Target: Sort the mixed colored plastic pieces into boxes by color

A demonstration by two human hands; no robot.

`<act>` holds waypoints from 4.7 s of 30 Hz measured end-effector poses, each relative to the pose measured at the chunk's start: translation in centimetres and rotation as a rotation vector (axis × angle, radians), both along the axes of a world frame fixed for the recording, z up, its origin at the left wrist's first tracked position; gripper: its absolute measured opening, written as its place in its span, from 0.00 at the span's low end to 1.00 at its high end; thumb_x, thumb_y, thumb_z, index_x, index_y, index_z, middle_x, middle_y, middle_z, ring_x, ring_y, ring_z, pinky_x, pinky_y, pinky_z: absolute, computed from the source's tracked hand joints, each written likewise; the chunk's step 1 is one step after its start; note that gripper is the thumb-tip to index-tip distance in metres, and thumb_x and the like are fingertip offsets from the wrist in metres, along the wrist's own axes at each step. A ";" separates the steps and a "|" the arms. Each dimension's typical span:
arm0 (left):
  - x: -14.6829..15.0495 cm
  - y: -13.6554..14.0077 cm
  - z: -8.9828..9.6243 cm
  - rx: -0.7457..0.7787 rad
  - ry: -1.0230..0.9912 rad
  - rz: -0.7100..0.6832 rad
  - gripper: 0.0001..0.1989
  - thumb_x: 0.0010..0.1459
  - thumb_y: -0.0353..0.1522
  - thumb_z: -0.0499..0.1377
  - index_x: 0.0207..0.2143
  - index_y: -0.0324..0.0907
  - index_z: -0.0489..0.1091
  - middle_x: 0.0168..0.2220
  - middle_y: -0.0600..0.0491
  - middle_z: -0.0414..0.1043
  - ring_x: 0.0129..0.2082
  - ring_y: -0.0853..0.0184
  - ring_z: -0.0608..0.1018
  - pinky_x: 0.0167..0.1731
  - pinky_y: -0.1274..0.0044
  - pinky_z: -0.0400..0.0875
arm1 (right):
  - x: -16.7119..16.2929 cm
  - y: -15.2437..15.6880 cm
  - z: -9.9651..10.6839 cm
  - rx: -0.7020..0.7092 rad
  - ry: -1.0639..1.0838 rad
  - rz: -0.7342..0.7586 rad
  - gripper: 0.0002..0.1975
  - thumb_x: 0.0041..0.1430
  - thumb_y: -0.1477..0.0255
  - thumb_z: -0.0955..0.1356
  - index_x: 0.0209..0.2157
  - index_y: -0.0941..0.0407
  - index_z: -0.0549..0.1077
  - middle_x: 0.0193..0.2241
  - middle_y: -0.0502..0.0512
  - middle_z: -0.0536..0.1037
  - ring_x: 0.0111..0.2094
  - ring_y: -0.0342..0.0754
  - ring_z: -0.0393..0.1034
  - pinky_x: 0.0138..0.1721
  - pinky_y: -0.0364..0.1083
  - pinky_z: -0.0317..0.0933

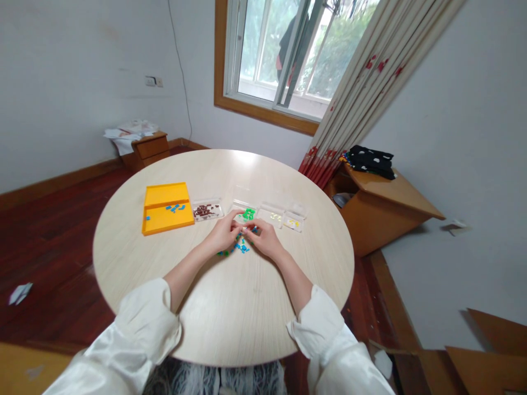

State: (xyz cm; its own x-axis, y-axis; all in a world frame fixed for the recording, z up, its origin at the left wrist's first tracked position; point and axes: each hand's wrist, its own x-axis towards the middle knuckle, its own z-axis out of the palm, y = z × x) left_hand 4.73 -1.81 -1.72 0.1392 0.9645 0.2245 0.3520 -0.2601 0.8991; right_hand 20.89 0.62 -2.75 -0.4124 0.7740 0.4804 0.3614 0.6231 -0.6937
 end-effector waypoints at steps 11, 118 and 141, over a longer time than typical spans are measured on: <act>-0.3 -0.2 1.3 -0.018 0.072 0.132 0.16 0.54 0.28 0.50 0.47 0.38 0.64 0.25 0.54 0.73 0.28 0.68 0.76 0.32 0.77 0.67 | 2.4 2.7 0.0 -0.098 0.365 -0.491 0.11 0.47 0.65 0.66 0.28 0.59 0.72 0.27 0.54 0.76 0.30 0.46 0.69 0.32 0.45 0.61; 0.2 -0.9 1.1 0.004 0.523 -0.040 0.10 0.54 0.28 0.51 0.28 0.38 0.72 0.27 0.49 0.74 0.29 0.66 0.73 0.31 0.77 0.64 | 3.5 2.5 0.1 0.181 -0.089 -0.619 0.07 0.53 0.72 0.63 0.29 0.57 0.72 0.30 0.56 0.75 0.36 0.51 0.64 0.41 0.49 0.52; 0.1 -0.9 1.3 0.009 0.617 -0.101 0.11 0.55 0.29 0.51 0.32 0.37 0.73 0.33 0.46 0.76 0.34 0.64 0.75 0.36 0.75 0.66 | 3.6 2.7 -1.0 0.127 -0.280 -0.700 0.11 0.57 0.69 0.62 0.24 0.57 0.69 0.28 0.55 0.75 0.34 0.49 0.63 0.37 0.47 0.47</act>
State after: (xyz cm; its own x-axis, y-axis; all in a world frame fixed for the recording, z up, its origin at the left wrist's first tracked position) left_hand 4.88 -2.73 -0.42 0.3364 0.9382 0.0817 0.7788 -0.3259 0.5359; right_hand 24.51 3.28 -3.80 0.0348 0.8455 0.5328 0.8532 0.2524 -0.4564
